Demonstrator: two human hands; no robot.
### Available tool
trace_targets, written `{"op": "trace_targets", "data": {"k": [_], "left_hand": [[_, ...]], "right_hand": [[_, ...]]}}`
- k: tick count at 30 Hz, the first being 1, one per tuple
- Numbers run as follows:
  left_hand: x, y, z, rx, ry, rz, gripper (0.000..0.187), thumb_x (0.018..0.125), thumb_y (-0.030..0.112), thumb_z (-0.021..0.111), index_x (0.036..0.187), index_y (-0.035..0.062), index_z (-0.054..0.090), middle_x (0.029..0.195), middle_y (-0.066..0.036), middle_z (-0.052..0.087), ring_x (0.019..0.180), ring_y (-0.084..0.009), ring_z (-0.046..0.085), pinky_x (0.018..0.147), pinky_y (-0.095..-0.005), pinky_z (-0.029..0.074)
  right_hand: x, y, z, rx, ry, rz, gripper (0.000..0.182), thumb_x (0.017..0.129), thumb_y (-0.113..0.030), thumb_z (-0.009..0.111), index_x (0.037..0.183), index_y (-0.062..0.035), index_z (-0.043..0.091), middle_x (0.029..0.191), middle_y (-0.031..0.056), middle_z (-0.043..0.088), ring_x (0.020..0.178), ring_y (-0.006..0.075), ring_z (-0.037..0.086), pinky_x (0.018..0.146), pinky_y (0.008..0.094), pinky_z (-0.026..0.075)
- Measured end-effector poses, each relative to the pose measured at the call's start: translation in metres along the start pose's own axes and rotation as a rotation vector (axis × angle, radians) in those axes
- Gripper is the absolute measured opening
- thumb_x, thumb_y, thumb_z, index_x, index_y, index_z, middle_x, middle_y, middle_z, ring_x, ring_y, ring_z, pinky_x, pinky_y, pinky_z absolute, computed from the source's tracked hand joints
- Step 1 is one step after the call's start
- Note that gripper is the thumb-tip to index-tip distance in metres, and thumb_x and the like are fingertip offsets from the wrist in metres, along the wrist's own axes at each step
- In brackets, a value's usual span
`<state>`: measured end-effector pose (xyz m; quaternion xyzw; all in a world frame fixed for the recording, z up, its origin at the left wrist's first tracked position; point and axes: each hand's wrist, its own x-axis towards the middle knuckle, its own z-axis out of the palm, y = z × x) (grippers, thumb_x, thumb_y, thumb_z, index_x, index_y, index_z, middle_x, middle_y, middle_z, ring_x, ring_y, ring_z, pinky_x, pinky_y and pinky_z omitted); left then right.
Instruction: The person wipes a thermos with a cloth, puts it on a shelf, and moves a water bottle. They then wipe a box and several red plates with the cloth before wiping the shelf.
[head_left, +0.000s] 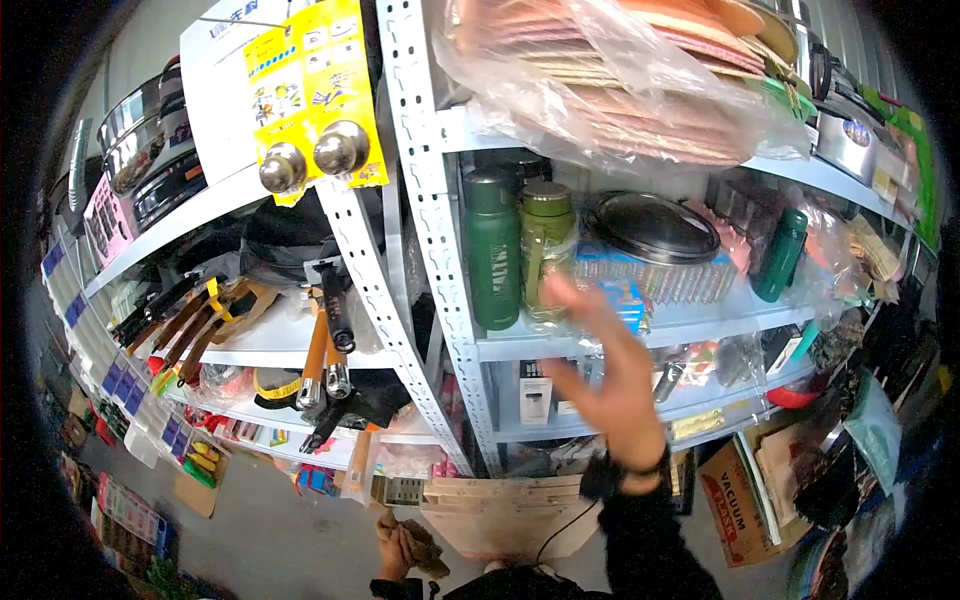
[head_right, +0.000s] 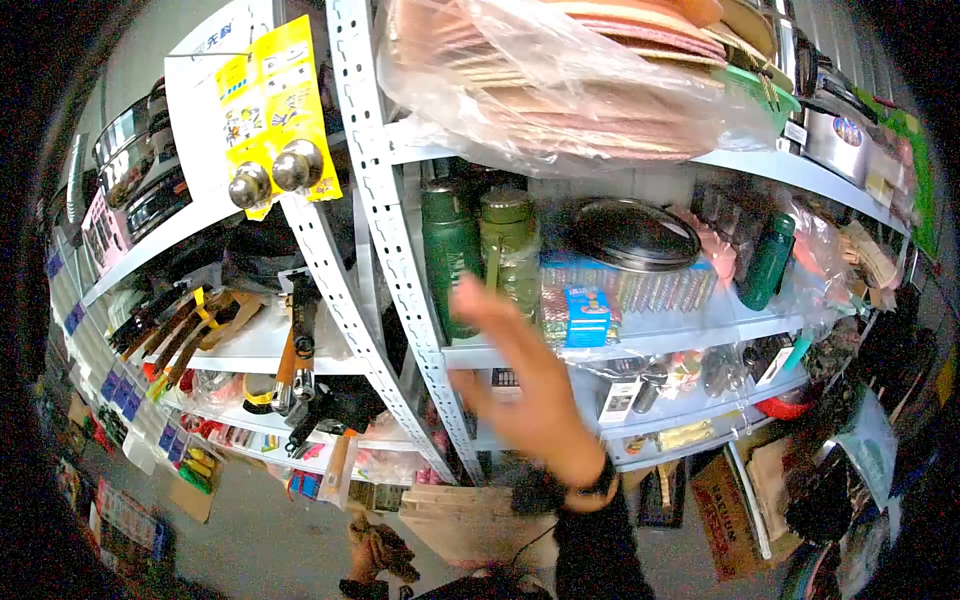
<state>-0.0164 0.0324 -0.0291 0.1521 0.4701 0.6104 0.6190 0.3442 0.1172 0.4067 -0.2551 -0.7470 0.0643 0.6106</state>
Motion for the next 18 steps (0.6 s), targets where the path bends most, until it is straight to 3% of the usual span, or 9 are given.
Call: {"op": "trace_targets", "data": {"k": [1, 2, 5, 8, 10, 11, 13, 16, 18], "left_hand": [[0.007, -0.004, 0.000, -0.003, 0.031, 0.004, 0.019, 0.082, 0.017, 0.051, 0.091, -0.0004, 0.051, 0.071, -0.004, 0.053, 0.057, -0.0106, 0.054, 0.047, -0.0206, 0.045], [0.015, -0.009, -0.003, -0.006, 0.064, 0.006, 0.020, 0.082, 0.017, 0.051, 0.092, -0.0008, 0.051, 0.072, -0.004, 0.054, 0.059, -0.0110, 0.055, 0.048, -0.0203, 0.045], [0.063, -0.043, -0.064, -0.052, -0.175, -0.124, 0.037, 0.087, 0.034, 0.041, 0.095, -0.0015, 0.049, 0.080, -0.011, 0.054, 0.069, -0.0253, 0.055, 0.059, -0.0384, 0.048], [0.033, -0.022, -0.030, 0.161, -0.151, -0.075, 0.039, 0.087, 0.034, 0.040, 0.100, -0.0027, 0.048, 0.085, -0.014, 0.055, 0.075, -0.0286, 0.057, 0.065, -0.0417, 0.050], [-0.010, 0.004, 0.019, 0.118, -0.100, -0.091, 0.029, 0.085, 0.022, 0.045, 0.100, -0.0027, 0.047, 0.083, -0.012, 0.056, 0.073, -0.0222, 0.058, 0.061, -0.0340, 0.051], [-0.021, 0.007, 0.031, 0.042, -0.079, -0.108, 0.023, 0.084, 0.014, 0.049, 0.100, -0.0025, 0.047, 0.080, -0.010, 0.057, 0.070, -0.0174, 0.059, 0.058, -0.0284, 0.051], [-0.023, 0.002, 0.032, 0.026, -0.025, -0.101, 0.027, 0.084, 0.014, 0.048, 0.105, -0.0017, 0.043, 0.089, -0.012, 0.055, 0.078, -0.0246, 0.059, 0.066, -0.0375, 0.052], [-0.037, 0.013, 0.036, 0.068, -0.030, -0.110, 0.028, 0.084, 0.013, 0.048, 0.107, -0.0013, 0.042, 0.094, -0.014, 0.054, 0.082, -0.0268, 0.058, 0.071, -0.0411, 0.052], [-0.042, 0.011, 0.023, 0.082, -0.084, -0.044, 0.027, 0.084, 0.013, 0.047, 0.107, -0.0012, 0.041, 0.094, -0.014, 0.054, 0.082, -0.0270, 0.057, 0.071, -0.0416, 0.052]], "right_hand": [[-0.032, -0.013, -0.002, 0.073, 0.090, 0.100, 0.033, 0.065, -0.003, 0.068, 0.097, -0.0009, 0.059, 0.105, 0.0161, 0.057, 0.100, 0.0305, 0.054, 0.088, 0.0391, 0.041], [-0.071, 0.003, 0.009, 0.328, 0.210, -0.097, 0.016, 0.064, -0.003, 0.069, 0.078, -0.0004, 0.062, 0.087, 0.0129, 0.062, 0.088, 0.0319, 0.060, 0.077, 0.0412, 0.047], [-0.159, 0.036, 0.046, 0.664, 0.092, 0.378, 0.030, 0.068, -0.009, 0.065, 0.046, 0.0015, 0.047, 0.062, 0.0093, 0.058, 0.067, 0.0256, 0.059, 0.060, 0.0363, 0.048], [-0.243, 0.100, 0.089, 0.573, 0.019, 1.055, 0.030, 0.069, -0.013, 0.066, 0.092, 0.0007, 0.051, 0.098, 0.0126, 0.052, 0.097, 0.0251, 0.050, 0.075, 0.0337, 0.044], [-0.302, 0.163, 0.102, 0.355, -0.088, 0.835, 0.076, 0.066, -0.010, 0.069, 0.127, -0.0069, 0.025, 0.122, 0.0131, 0.035, 0.112, 0.0244, 0.038, 0.084, 0.0347, 0.038], [-0.321, 0.192, 0.108, 0.179, -0.023, 0.832, 0.076, 0.063, -0.009, 0.070, 0.127, -0.0076, 0.028, 0.119, 0.0137, 0.038, 0.110, 0.0247, 0.040, 0.087, 0.0360, 0.036], [-0.335, 0.232, 0.126, 0.076, 0.233, 0.934, 0.077, 0.062, -0.009, 0.070, 0.126, -0.0023, 0.028, 0.116, 0.0173, 0.039, 0.109, 0.0288, 0.040, 0.087, 0.0369, 0.036], [-0.301, 0.254, 0.142, -0.444, 0.250, 0.812, 0.078, 0.058, -0.012, 0.073, 0.121, 0.0062, 0.029, 0.110, 0.0224, 0.042, 0.106, 0.0339, 0.041, 0.087, 0.0378, 0.036], [-0.274, 0.264, 0.151, -0.430, 0.244, 0.908, 0.077, 0.057, -0.014, 0.074, 0.116, 0.0104, 0.032, 0.107, 0.0244, 0.043, 0.103, 0.0366, 0.041, 0.086, 0.0394, 0.036]]}}
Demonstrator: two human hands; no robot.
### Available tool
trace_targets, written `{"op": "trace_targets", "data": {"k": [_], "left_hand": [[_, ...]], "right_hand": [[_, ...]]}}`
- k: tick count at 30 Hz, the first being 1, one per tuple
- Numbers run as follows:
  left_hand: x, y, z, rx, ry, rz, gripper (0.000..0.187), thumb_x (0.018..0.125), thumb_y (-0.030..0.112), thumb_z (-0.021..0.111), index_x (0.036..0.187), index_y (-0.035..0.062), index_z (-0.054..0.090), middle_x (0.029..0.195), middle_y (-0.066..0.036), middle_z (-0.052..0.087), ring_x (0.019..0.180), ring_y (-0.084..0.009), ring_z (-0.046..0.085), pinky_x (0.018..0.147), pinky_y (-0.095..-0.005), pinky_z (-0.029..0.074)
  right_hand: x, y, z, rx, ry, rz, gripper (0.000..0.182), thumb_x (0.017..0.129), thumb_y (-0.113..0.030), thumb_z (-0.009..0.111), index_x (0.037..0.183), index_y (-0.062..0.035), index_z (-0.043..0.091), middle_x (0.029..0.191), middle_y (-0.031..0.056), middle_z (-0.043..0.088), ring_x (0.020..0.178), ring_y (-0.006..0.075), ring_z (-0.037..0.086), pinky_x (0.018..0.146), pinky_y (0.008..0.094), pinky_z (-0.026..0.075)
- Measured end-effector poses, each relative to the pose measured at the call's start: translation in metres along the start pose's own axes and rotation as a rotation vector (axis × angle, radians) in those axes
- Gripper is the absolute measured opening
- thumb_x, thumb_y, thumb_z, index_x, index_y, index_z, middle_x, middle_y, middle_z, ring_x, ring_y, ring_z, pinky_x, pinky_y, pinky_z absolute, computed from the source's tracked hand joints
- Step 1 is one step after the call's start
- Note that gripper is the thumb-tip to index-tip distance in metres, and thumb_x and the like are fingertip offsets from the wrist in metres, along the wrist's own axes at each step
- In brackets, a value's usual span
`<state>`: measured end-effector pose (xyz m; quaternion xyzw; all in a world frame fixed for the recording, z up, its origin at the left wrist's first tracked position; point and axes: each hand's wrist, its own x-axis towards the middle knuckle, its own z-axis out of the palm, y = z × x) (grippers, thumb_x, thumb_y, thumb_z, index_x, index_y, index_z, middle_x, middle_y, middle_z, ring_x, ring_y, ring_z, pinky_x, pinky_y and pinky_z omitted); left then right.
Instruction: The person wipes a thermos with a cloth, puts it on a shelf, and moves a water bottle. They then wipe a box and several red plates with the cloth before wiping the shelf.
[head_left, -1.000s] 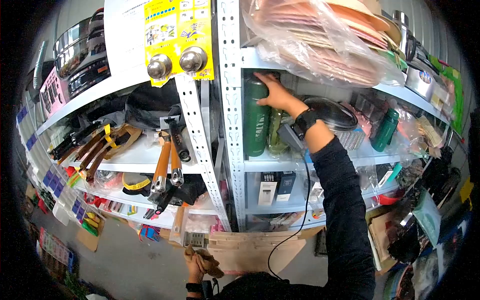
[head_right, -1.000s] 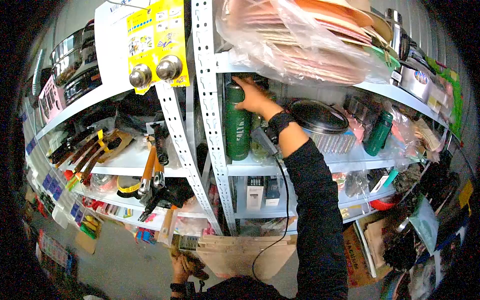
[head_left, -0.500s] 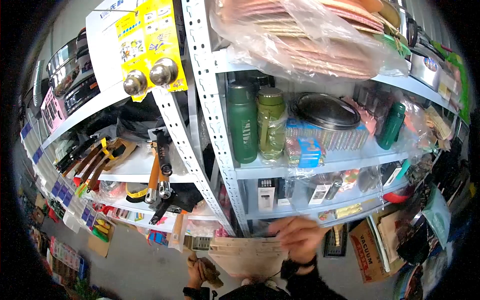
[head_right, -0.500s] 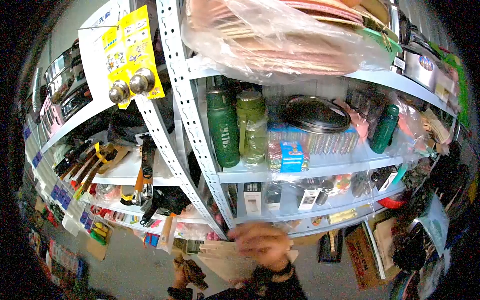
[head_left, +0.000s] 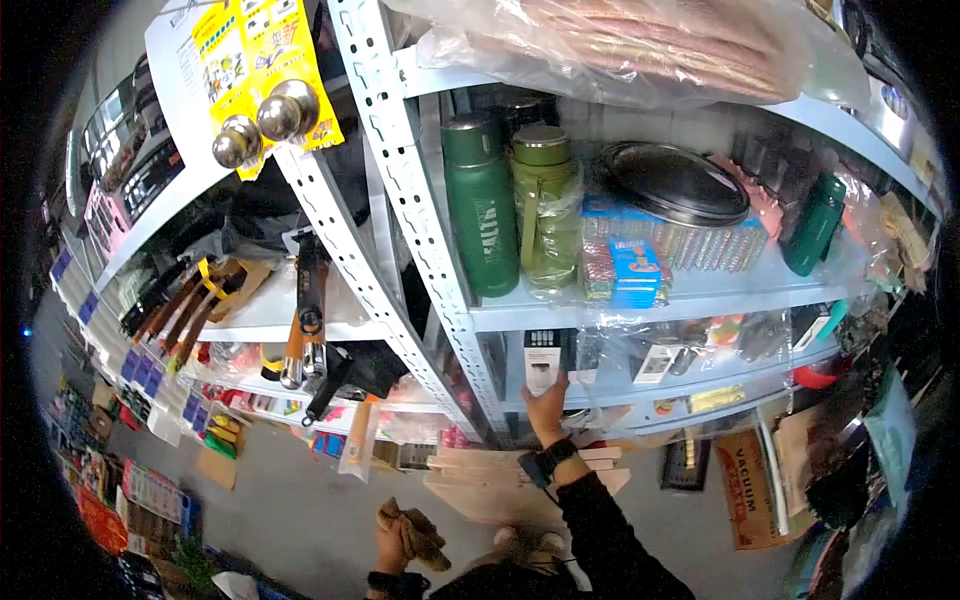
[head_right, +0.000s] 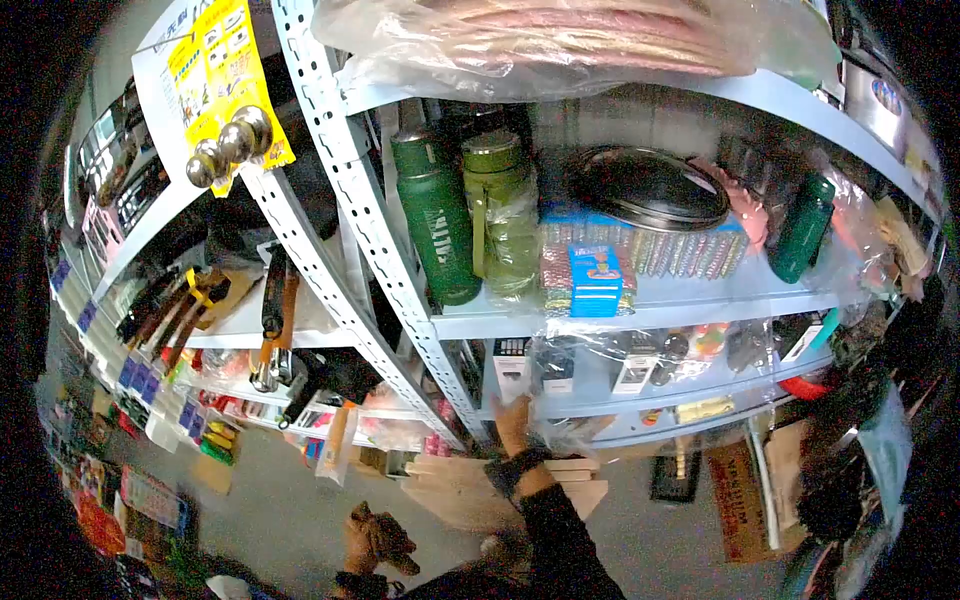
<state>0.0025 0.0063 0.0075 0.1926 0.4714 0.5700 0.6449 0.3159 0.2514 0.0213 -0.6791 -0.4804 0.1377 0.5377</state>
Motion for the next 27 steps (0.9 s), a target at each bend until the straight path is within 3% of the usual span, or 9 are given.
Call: {"op": "trace_targets", "data": {"k": [5, 7, 13, 14, 17, 19, 20, 25, 27], "left_hand": [[0.001, -0.004, -0.039, -0.183, -0.064, -0.145, 0.028, 0.085, 0.014, 0.045, 0.107, -0.0021, 0.040, 0.094, -0.017, 0.053, 0.080, -0.0301, 0.057, 0.071, -0.0433, 0.052], [-0.006, -0.003, -0.051, -0.172, -0.030, -0.148, 0.028, 0.086, 0.015, 0.044, 0.108, -0.0023, 0.039, 0.094, -0.018, 0.053, 0.081, -0.0312, 0.057, 0.071, -0.0444, 0.052], [-0.019, 0.010, -0.011, -0.258, 0.058, -0.147, 0.031, 0.086, 0.019, 0.045, 0.107, -0.0036, 0.040, 0.091, -0.020, 0.053, 0.081, -0.0334, 0.056, 0.067, -0.0447, 0.051], [-0.007, -0.002, -0.022, -0.141, -0.043, -0.074, 0.031, 0.086, 0.021, 0.045, 0.107, -0.0027, 0.041, 0.087, -0.018, 0.053, 0.077, -0.0309, 0.057, 0.063, -0.0416, 0.051], [0.032, -0.036, -0.056, 0.051, -0.150, -0.071, 0.034, 0.082, 0.033, 0.046, 0.096, 0.0023, 0.048, 0.076, -0.010, 0.056, 0.070, -0.0247, 0.057, 0.064, -0.0383, 0.047], [0.059, -0.043, -0.055, 0.147, -0.098, -0.183, 0.041, 0.077, 0.047, 0.048, 0.081, 0.0074, 0.058, 0.072, -0.004, 0.058, 0.075, -0.0221, 0.056, 0.077, -0.0422, 0.040], [0.077, -0.055, -0.064, 0.275, -0.136, -0.153, 0.044, 0.076, 0.051, 0.048, 0.077, 0.0093, 0.061, 0.072, -0.002, 0.059, 0.077, -0.0209, 0.055, 0.082, -0.0432, 0.038], [0.092, 0.024, 0.096, -0.047, -0.424, -0.193, 0.060, 0.084, 0.048, 0.042, 0.124, 0.0041, 0.034, 0.120, -0.017, 0.043, 0.105, -0.0282, 0.048, 0.089, -0.0416, 0.040], [0.062, 0.064, 0.174, 0.027, -0.576, -0.010, 0.061, 0.086, 0.047, 0.040, 0.128, 0.0039, 0.030, 0.124, -0.014, 0.041, 0.110, -0.0271, 0.045, 0.088, -0.0378, 0.040]], "right_hand": [[0.031, 0.008, 0.059, -0.138, 0.344, 0.056, 0.065, 0.054, -0.023, 0.078, 0.098, 0.0092, 0.041, 0.092, 0.0231, 0.049, 0.087, 0.0389, 0.047, 0.080, 0.0418, 0.037], [0.036, -0.009, 0.050, 0.129, 0.244, 0.294, 0.061, 0.054, -0.021, 0.078, 0.094, 0.0060, 0.040, 0.090, 0.0208, 0.051, 0.081, 0.0366, 0.050, 0.074, 0.0407, 0.040], [0.013, 0.031, 0.049, 0.392, 0.263, 0.127, 0.060, 0.053, -0.019, 0.078, 0.095, 0.0022, 0.040, 0.084, 0.0138, 0.052, 0.076, 0.0279, 0.053, 0.066, 0.0375, 0.043], [0.001, -0.009, 0.018, 0.285, 0.208, 0.293, 0.060, 0.053, -0.018, 0.078, 0.095, 0.0009, 0.041, 0.083, 0.0107, 0.052, 0.073, 0.0231, 0.051, 0.065, 0.0341, 0.043], [-0.040, -0.011, -0.021, 0.325, 0.119, 0.280, 0.064, 0.054, -0.012, 0.078, 0.104, 0.0002, 0.039, 0.091, 0.0107, 0.052, 0.083, 0.0201, 0.051, 0.072, 0.0311, 0.042], [-0.068, 0.002, -0.040, 0.446, 0.083, 0.155, 0.069, 0.053, -0.008, 0.078, 0.109, -0.0016, 0.037, 0.101, 0.0099, 0.049, 0.093, 0.0196, 0.048, 0.081, 0.0316, 0.039], [-0.080, -0.027, -0.062, 0.771, 0.027, 0.183, 0.069, 0.054, -0.004, 0.076, 0.110, -0.0027, 0.036, 0.107, 0.0085, 0.045, 0.099, 0.0190, 0.045, 0.086, 0.0326, 0.037], [-0.134, -0.041, -0.126, 0.412, -0.050, 0.132, 0.076, 0.047, -0.008, 0.075, 0.112, -0.0006, 0.038, 0.101, 0.0093, 0.048, 0.096, 0.0213, 0.046, 0.084, 0.0342, 0.036], [-0.143, -0.065, -0.157, -0.173, -0.080, -0.116, 0.075, 0.044, -0.014, 0.075, 0.110, -0.0010, 0.043, 0.099, 0.0114, 0.050, 0.092, 0.0267, 0.046, 0.081, 0.0368, 0.036]]}}
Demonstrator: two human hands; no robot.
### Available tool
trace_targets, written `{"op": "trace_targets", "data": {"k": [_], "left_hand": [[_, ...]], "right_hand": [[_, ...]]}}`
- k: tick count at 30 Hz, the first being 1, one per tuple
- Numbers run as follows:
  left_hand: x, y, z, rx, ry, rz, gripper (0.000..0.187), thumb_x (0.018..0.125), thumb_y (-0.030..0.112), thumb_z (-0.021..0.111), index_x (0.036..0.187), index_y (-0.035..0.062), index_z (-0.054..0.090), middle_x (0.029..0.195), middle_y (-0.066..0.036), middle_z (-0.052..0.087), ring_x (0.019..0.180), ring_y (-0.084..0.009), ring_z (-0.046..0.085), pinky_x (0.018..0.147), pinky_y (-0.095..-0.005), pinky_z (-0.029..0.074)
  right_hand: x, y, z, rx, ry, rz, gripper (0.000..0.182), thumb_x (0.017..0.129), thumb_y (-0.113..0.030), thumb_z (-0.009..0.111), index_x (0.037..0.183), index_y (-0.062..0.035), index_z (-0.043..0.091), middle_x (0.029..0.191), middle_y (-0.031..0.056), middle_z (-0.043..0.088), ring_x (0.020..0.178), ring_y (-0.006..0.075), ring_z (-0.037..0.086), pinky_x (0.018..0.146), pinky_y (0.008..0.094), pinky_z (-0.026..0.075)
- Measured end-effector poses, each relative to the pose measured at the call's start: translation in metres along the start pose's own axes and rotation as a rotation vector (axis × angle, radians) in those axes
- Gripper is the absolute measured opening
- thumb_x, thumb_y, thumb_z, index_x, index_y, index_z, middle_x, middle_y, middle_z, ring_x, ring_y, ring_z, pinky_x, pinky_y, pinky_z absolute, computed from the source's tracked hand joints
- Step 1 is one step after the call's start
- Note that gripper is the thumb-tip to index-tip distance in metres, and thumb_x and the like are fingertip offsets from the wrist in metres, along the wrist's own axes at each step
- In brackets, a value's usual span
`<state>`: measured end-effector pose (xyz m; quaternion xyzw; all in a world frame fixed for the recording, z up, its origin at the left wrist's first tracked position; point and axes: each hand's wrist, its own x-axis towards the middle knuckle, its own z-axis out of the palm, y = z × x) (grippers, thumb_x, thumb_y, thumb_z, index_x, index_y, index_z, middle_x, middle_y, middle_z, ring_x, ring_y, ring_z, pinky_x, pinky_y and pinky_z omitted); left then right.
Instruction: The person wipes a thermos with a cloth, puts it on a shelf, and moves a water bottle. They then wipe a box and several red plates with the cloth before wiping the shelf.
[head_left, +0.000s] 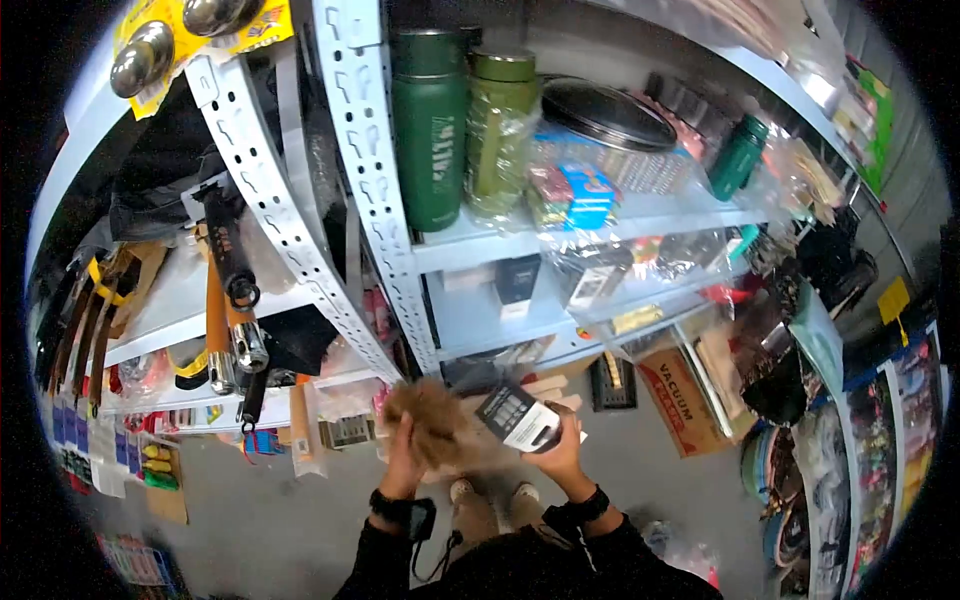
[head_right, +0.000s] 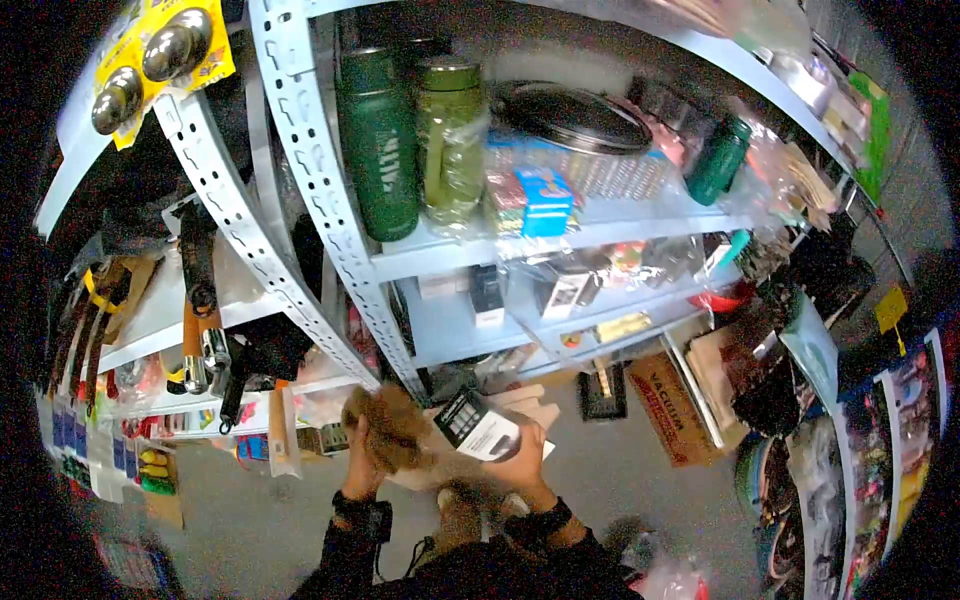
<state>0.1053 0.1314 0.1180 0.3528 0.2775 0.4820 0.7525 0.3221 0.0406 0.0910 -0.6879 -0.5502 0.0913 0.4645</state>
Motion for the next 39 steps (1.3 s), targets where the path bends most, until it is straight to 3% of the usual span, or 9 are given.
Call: {"op": "trace_targets", "data": {"k": [2, 6, 11, 14, 18, 21, 24, 34, 39], "left_hand": [[0.003, 0.004, 0.041, 0.204, -0.114, 0.071, 0.053, 0.086, 0.041, 0.043, 0.125, 0.0052, 0.036, 0.123, -0.012, 0.042, 0.111, -0.0278, 0.043, 0.090, -0.0388, 0.038], [-0.011, -0.010, 0.116, 1.354, -0.545, 0.510, 0.035, 0.078, 0.027, 0.052, 0.109, 0.0128, 0.054, 0.120, -0.016, 0.043, 0.112, -0.0354, 0.037, 0.095, -0.0429, 0.028], [-0.019, -0.047, 0.142, 1.221, -0.618, 0.673, 0.036, 0.088, 0.034, 0.041, 0.109, 0.0072, 0.052, 0.107, -0.013, 0.053, 0.103, -0.0285, 0.047, 0.089, -0.0390, 0.034], [-0.026, -0.068, 0.163, 0.866, -0.369, 0.185, 0.036, 0.089, 0.035, 0.038, 0.107, 0.0077, 0.053, 0.103, -0.012, 0.055, 0.095, -0.0252, 0.051, 0.083, -0.0348, 0.038], [-0.033, -0.112, 0.151, 0.749, -0.288, 0.039, 0.038, 0.088, 0.031, 0.045, 0.109, 0.0007, 0.048, 0.103, -0.007, 0.055, 0.091, -0.0180, 0.051, 0.081, -0.0296, 0.039], [-0.037, -0.106, 0.163, 0.546, -0.423, 0.144, 0.055, 0.086, 0.030, 0.050, 0.128, 0.0026, 0.029, 0.125, -0.011, 0.039, 0.110, -0.0192, 0.041, 0.092, -0.0328, 0.035], [-0.054, -0.108, 0.205, -0.165, -0.142, -0.163, 0.065, 0.085, 0.043, 0.045, 0.132, 0.0035, 0.022, 0.130, -0.013, 0.033, 0.116, -0.0223, 0.038, 0.096, -0.0352, 0.033], [-0.077, -0.180, 0.143, 0.328, -0.136, -0.159, 0.066, 0.084, 0.048, 0.044, 0.127, -0.0007, 0.030, 0.119, -0.010, 0.045, 0.104, -0.0192, 0.047, 0.087, -0.0292, 0.040], [-0.092, -0.109, 0.173, 0.030, 0.024, -0.303, 0.063, 0.087, 0.047, 0.036, 0.129, 0.0014, 0.027, 0.124, -0.010, 0.041, 0.110, -0.0179, 0.043, 0.093, -0.0312, 0.035]], "right_hand": [[-0.013, -0.002, -0.016, -0.059, -0.025, 0.003, 0.074, 0.041, -0.019, 0.074, 0.108, -0.0021, 0.047, 0.098, 0.0128, 0.051, 0.089, 0.0310, 0.045, 0.079, 0.0379, 0.034], [-0.027, -0.017, -0.052, -0.134, -0.068, -0.095, 0.073, 0.042, -0.023, 0.075, 0.107, -0.0026, 0.047, 0.095, 0.0124, 0.052, 0.088, 0.0303, 0.046, 0.080, 0.0380, 0.033], [-0.046, 0.002, -0.097, -0.088, -0.137, -0.040, 0.068, 0.043, -0.023, 0.076, 0.101, -0.0036, 0.047, 0.091, 0.0125, 0.049, 0.088, 0.0306, 0.045, 0.078, 0.0391, 0.033], [-0.064, 0.028, -0.116, 0.042, -0.214, 0.116, 0.065, 0.041, -0.020, 0.076, 0.097, -0.0047, 0.047, 0.090, 0.0125, 0.048, 0.088, 0.0313, 0.044, 0.076, 0.0391, 0.034], [-0.079, 0.056, -0.144, 0.172, -0.303, 0.163, 0.065, 0.043, -0.013, 0.078, 0.098, -0.0038, 0.044, 0.087, 0.0101, 0.048, 0.087, 0.0235, 0.047, 0.075, 0.0355, 0.039], [-0.077, 0.081, -0.151, 0.627, -0.291, 0.301, 0.079, 0.046, -0.012, 0.081, 0.110, -0.0018, 0.034, 0.097, 0.0130, 0.047, 0.095, 0.0242, 0.047, 0.079, 0.0374, 0.041], [-0.058, 0.080, -0.153, 0.762, -0.251, 0.219, 0.076, 0.051, -0.011, 0.081, 0.111, -0.0020, 0.033, 0.103, 0.0125, 0.047, 0.094, 0.0215, 0.048, 0.079, 0.0336, 0.043], [-0.029, 0.034, -0.180, 1.505, -0.162, 0.467, 0.067, 0.054, 0.007, 0.066, 0.114, -0.0039, 0.039, 0.100, 0.0068, 0.053, 0.095, 0.0237, 0.053, 0.082, 0.0378, 0.047], [-0.025, 0.010, -0.199, 1.637, -0.204, 0.642, 0.065, 0.061, 0.007, 0.064, 0.117, -0.0093, 0.036, 0.103, 0.0089, 0.051, 0.097, 0.0262, 0.053, 0.081, 0.0389, 0.049]]}}
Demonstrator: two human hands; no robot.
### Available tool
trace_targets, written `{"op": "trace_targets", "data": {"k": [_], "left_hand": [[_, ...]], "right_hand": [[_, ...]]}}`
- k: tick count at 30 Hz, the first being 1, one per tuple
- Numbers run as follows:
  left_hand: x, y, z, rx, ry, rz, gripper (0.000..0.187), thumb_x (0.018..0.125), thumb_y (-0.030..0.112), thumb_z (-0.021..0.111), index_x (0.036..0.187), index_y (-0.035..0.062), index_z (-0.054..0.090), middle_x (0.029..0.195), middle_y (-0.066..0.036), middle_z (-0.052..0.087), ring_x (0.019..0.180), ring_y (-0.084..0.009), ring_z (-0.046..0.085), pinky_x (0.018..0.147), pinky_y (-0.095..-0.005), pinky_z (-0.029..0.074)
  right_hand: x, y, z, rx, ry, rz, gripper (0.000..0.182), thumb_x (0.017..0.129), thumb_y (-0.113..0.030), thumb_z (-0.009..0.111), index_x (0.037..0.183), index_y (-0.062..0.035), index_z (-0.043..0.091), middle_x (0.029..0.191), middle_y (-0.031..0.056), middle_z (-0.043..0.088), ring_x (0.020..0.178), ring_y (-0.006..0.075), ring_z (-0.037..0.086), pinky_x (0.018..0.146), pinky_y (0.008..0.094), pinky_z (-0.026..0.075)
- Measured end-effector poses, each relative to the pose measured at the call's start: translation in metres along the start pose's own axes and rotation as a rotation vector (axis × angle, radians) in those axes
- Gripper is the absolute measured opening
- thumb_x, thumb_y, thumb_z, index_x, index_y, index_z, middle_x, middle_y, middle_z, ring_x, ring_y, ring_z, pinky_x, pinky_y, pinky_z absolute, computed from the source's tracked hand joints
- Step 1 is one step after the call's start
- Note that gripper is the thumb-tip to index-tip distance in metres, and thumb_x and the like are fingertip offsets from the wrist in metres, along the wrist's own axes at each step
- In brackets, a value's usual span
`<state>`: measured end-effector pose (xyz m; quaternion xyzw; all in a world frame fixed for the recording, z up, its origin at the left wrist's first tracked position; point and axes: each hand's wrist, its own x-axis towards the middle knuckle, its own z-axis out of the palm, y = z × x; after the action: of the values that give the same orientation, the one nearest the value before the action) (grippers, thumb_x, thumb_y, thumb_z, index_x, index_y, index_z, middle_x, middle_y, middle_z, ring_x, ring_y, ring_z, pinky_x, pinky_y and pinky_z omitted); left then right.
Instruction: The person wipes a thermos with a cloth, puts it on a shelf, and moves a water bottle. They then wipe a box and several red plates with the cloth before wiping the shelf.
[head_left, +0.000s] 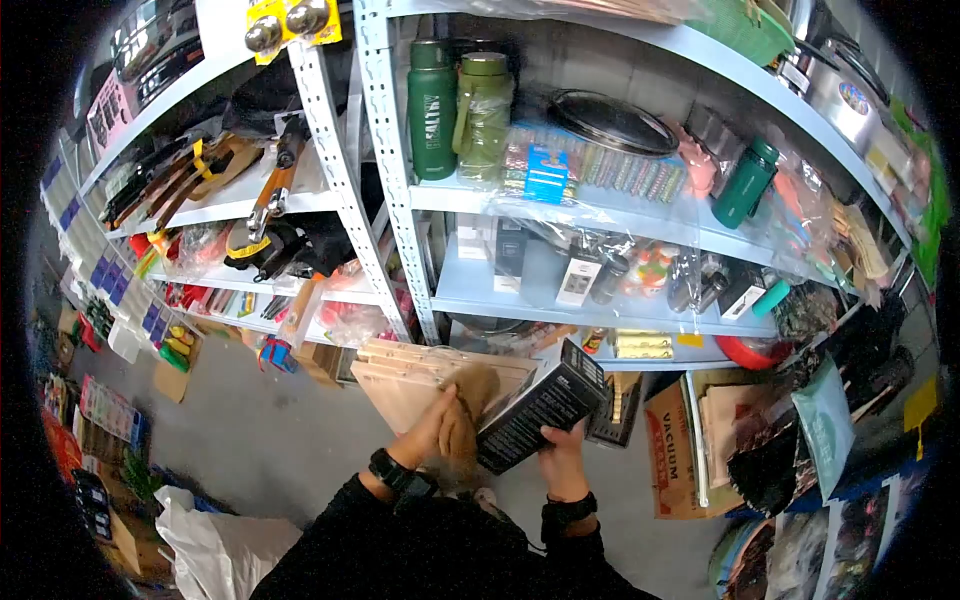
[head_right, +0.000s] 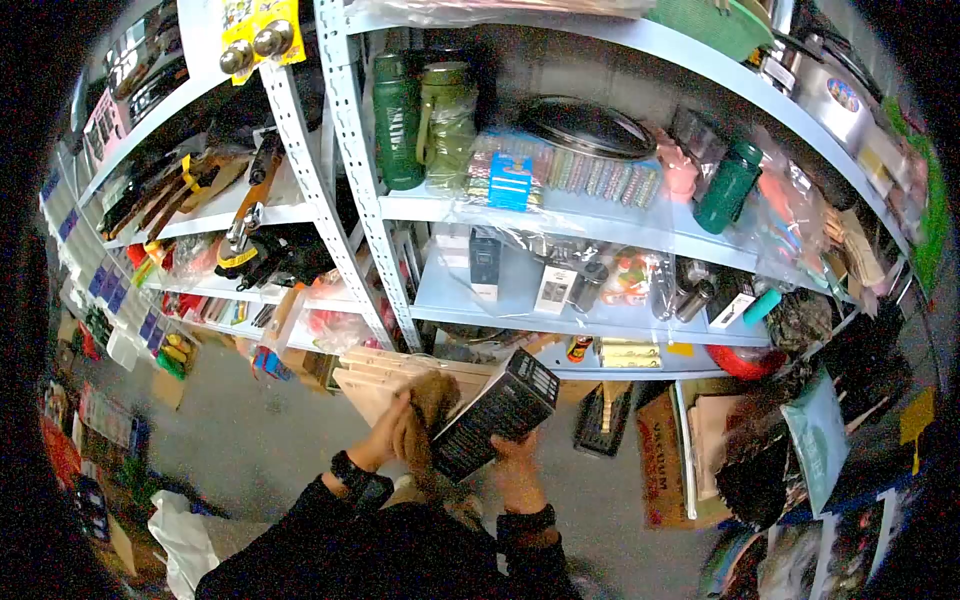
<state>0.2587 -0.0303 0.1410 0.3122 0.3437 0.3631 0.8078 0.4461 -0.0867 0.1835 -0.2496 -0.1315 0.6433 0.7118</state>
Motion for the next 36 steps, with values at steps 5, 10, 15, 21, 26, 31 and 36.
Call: {"op": "trace_targets", "data": {"k": [5, 10, 15, 21, 26, 31, 36], "left_hand": [[-0.012, 0.045, 0.026, 0.415, -0.129, 0.329, 0.064, 0.088, 0.043, 0.038, 0.130, -0.0005, 0.020, 0.130, -0.012, 0.030, 0.121, -0.0211, 0.027, 0.100, -0.0322, 0.022], [-0.014, 0.049, -0.029, 0.542, -0.182, 0.425, 0.062, 0.088, 0.037, 0.042, 0.129, -0.0022, 0.020, 0.129, -0.012, 0.032, 0.118, -0.0213, 0.032, 0.098, -0.0307, 0.026], [-0.015, 0.033, -0.134, 0.472, -0.124, 0.588, 0.058, 0.089, 0.036, 0.037, 0.128, -0.0043, 0.023, 0.129, -0.013, 0.033, 0.118, -0.0197, 0.035, 0.098, -0.0311, 0.028], [-0.094, 0.093, -0.189, 0.469, -0.069, 0.477, 0.064, 0.088, 0.046, 0.030, 0.128, -0.0037, 0.023, 0.129, -0.014, 0.033, 0.118, -0.0195, 0.034, 0.098, -0.0301, 0.027], [-0.116, 0.111, -0.239, 0.762, -0.185, 0.533, 0.051, 0.087, 0.021, 0.048, 0.127, -0.0004, 0.025, 0.122, -0.010, 0.039, 0.108, -0.0176, 0.041, 0.090, -0.0231, 0.034], [-0.087, 0.075, -0.287, 0.673, 0.061, 0.474, 0.042, 0.089, 0.020, 0.044, 0.125, 0.0019, 0.032, 0.118, -0.011, 0.044, 0.106, -0.0186, 0.043, 0.086, -0.0282, 0.038], [-0.075, 0.090, -0.297, 0.478, 0.245, 0.351, 0.038, 0.088, 0.020, 0.047, 0.121, 0.0042, 0.038, 0.111, -0.010, 0.050, 0.097, -0.0174, 0.051, 0.080, -0.0257, 0.044]], "right_hand": [[0.012, 0.032, -0.006, -0.383, -0.105, 0.015, 0.076, 0.055, 0.010, 0.064, 0.122, -0.0091, 0.035, 0.114, 0.0079, 0.046, 0.106, 0.0260, 0.046, 0.090, 0.0399, 0.042], [0.000, 0.062, 0.045, -0.287, -0.135, -0.112, 0.065, 0.061, 0.002, 0.053, 0.123, -0.0065, 0.035, 0.115, 0.0057, 0.045, 0.107, 0.0243, 0.043, 0.093, 0.0362, 0.036], [-0.003, 0.124, 0.079, -0.358, -0.059, -0.110, 0.065, 0.062, -0.002, 0.055, 0.123, -0.0057, 0.034, 0.115, 0.0056, 0.044, 0.108, 0.0229, 0.041, 0.095, 0.0352, 0.032], [0.024, 0.194, 0.091, -0.871, -0.532, -0.003, 0.060, 0.067, -0.018, 0.072, 0.119, -0.0058, 0.044, 0.115, 0.0091, 0.050, 0.104, 0.0227, 0.049, 0.089, 0.0364, 0.040], [0.012, 0.235, 0.140, -1.116, -0.632, -0.248, 0.072, 0.059, -0.021, 0.078, 0.116, 0.0008, 0.040, 0.104, 0.0098, 0.057, 0.096, 0.0209, 0.055, 0.085, 0.0366, 0.044], [0.013, 0.255, 0.132, -1.080, -0.568, -0.081, 0.075, 0.059, -0.003, 0.076, 0.118, -0.0061, 0.030, 0.110, 0.0093, 0.050, 0.099, 0.0180, 0.052, 0.083, 0.0339, 0.046], [0.030, 0.261, 0.102, -1.393, -0.297, -0.408, 0.087, 0.050, -0.017, 0.082, 0.118, -0.0004, 0.029, 0.106, 0.0104, 0.052, 0.099, 0.0168, 0.051, 0.085, 0.0309, 0.043]]}}
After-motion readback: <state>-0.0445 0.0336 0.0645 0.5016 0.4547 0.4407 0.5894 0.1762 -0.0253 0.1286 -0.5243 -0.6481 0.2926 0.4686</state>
